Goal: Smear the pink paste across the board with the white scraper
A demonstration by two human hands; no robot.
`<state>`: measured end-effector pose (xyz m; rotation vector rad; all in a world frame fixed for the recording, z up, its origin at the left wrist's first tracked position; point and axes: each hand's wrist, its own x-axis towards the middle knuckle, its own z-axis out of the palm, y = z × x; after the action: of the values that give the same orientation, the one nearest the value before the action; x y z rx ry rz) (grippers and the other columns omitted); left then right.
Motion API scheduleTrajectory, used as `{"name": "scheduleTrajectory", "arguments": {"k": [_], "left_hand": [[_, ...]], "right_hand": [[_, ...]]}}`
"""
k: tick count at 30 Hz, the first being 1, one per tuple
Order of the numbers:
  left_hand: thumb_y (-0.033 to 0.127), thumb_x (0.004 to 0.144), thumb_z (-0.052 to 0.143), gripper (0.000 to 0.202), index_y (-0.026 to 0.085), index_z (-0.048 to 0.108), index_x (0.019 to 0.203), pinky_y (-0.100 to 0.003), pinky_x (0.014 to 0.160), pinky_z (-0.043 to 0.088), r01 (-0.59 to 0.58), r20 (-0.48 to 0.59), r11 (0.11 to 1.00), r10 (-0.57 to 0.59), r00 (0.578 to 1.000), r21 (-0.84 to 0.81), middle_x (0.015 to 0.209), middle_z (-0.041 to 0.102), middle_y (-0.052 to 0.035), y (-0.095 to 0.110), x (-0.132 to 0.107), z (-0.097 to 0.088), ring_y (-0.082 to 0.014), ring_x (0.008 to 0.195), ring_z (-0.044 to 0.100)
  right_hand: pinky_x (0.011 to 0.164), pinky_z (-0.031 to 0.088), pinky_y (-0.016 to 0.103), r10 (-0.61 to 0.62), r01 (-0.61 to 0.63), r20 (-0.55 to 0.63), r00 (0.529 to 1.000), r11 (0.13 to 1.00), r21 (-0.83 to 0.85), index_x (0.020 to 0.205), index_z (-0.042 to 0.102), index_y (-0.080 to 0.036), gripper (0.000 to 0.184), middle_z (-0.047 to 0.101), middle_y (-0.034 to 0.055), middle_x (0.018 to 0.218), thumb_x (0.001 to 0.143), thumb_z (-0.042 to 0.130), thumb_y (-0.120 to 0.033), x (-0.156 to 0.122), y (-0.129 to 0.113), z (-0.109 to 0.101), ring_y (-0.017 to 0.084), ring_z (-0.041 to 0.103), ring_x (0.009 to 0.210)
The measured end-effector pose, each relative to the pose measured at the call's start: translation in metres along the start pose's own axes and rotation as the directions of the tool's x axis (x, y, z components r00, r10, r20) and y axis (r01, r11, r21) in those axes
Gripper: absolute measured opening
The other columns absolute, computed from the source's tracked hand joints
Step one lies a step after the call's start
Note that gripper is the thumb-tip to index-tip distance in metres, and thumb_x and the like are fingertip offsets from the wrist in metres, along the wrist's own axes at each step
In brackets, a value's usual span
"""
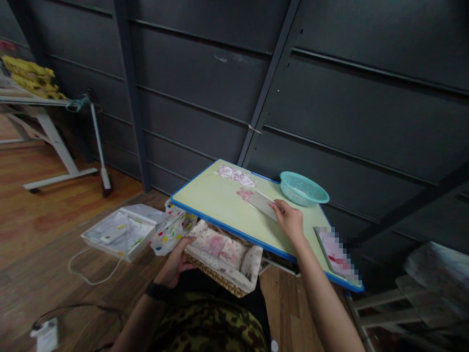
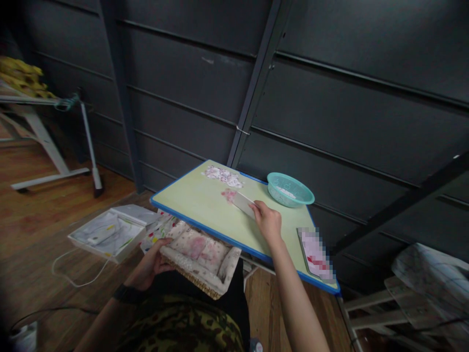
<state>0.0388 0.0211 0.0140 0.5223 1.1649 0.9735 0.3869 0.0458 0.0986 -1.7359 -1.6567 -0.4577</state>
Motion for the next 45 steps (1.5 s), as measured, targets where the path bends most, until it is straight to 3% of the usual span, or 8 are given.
{"name": "scheduleTrajectory", "arguments": {"k": [7, 15, 24, 29, 32, 35, 40, 45], "left_hand": [[0.040, 0.076, 0.076, 0.037, 0.020, 0.067, 0.106, -0.034, 0.062, 0.060, -0.017, -0.007, 1.000, 0.017, 1.000, -0.022, 0.085, 0.072, -0.0045, 0.000, -0.001, -0.001, -0.0234, 0.074, 0.070], [0.037, 0.084, 0.068, 0.026, 0.019, 0.067, 0.103, -0.035, 0.060, 0.061, 0.016, -0.038, 1.000, -0.017, 0.999, -0.014, 0.079, 0.073, -0.0054, 0.006, -0.005, 0.005, -0.0232, 0.067, 0.069], [0.036, 0.085, 0.069, 0.028, 0.019, 0.065, 0.106, -0.033, 0.062, 0.061, 0.008, -0.004, 1.000, -0.008, 1.000, -0.013, 0.079, 0.074, -0.0039, 0.002, -0.004, 0.002, -0.0218, 0.068, 0.071], [0.036, 0.083, 0.071, 0.025, 0.019, 0.066, 0.100, -0.032, 0.060, 0.060, 0.000, -0.004, 1.000, 0.000, 1.000, -0.013, 0.077, 0.072, -0.0026, 0.001, -0.002, 0.001, -0.0204, 0.065, 0.068], [0.037, 0.083, 0.071, 0.026, 0.019, 0.066, 0.101, -0.032, 0.059, 0.060, 0.004, -0.009, 1.000, -0.004, 1.000, -0.012, 0.077, 0.072, -0.0031, 0.001, -0.002, 0.001, -0.0207, 0.064, 0.069], [0.037, 0.083, 0.070, 0.026, 0.018, 0.066, 0.102, -0.033, 0.059, 0.061, 0.002, -0.019, 1.000, -0.003, 1.000, -0.006, 0.078, 0.073, -0.0037, 0.001, -0.002, 0.001, -0.0218, 0.067, 0.070], [0.034, 0.083, 0.070, 0.025, 0.019, 0.066, 0.101, -0.033, 0.056, 0.061, -0.015, -0.036, 1.000, 0.014, 0.999, -0.017, 0.074, 0.070, -0.0016, 0.002, -0.005, 0.004, -0.0204, 0.063, 0.068], [0.032, 0.087, 0.065, 0.016, 0.020, 0.065, 0.097, -0.032, 0.057, 0.062, -0.010, -0.018, 1.000, 0.009, 1.000, -0.005, 0.074, 0.069, -0.0015, 0.005, -0.008, 0.006, -0.0196, 0.063, 0.068]], "right_hand": [[0.066, 0.050, 0.030, -0.014, 0.014, 0.004, 1.000, 0.998, 0.064, 0.100, 0.082, -0.021, 0.053, 0.083, 0.0124, 0.094, 0.105, 0.045, -0.059, 0.003, -0.004, 0.003, 0.024, 0.075, 0.071], [0.065, 0.049, 0.029, -0.039, 0.037, 0.069, 0.997, 0.999, 0.029, 0.103, 0.082, -0.023, 0.040, 0.084, 0.0097, 0.094, 0.104, 0.052, -0.048, 0.013, -0.016, 0.011, 0.023, 0.076, 0.070], [0.068, 0.053, 0.031, -0.038, 0.035, 0.029, 0.999, 0.995, 0.094, 0.101, 0.082, -0.021, 0.049, 0.084, 0.0112, 0.099, 0.104, 0.048, -0.055, 0.003, -0.011, 0.001, 0.025, 0.078, 0.073], [0.067, 0.054, 0.029, -0.083, 0.079, 0.021, 0.996, 0.988, 0.132, 0.098, 0.082, -0.021, 0.047, 0.084, 0.0109, 0.096, 0.105, 0.048, -0.053, -0.004, -0.017, 0.001, 0.023, 0.077, 0.070], [0.064, 0.052, 0.027, -0.087, 0.087, -0.005, 0.996, 0.994, 0.072, 0.099, 0.082, -0.021, 0.044, 0.084, 0.0102, 0.093, 0.105, 0.049, -0.050, -0.011, -0.021, 0.003, 0.022, 0.077, 0.069], [0.059, 0.048, 0.025, -0.158, 0.159, -0.029, 0.987, 0.986, 0.045, 0.098, 0.082, -0.021, 0.043, 0.083, 0.0085, 0.083, 0.107, 0.049, -0.047, -0.022, -0.028, 0.004, 0.020, 0.076, 0.063], [0.056, 0.047, 0.023, -0.341, 0.357, -0.127, 0.931, 0.924, 0.138, 0.099, 0.082, -0.021, 0.037, 0.080, 0.0065, 0.074, 0.109, 0.052, -0.040, -0.046, -0.052, -0.002, 0.016, 0.073, 0.056], [0.059, 0.053, 0.024, -0.361, 0.380, -0.121, 0.925, 0.869, 0.316, 0.100, 0.082, -0.023, 0.029, 0.082, 0.0053, 0.079, 0.106, 0.058, -0.038, -0.061, -0.081, -0.008, 0.016, 0.075, 0.060]]}}
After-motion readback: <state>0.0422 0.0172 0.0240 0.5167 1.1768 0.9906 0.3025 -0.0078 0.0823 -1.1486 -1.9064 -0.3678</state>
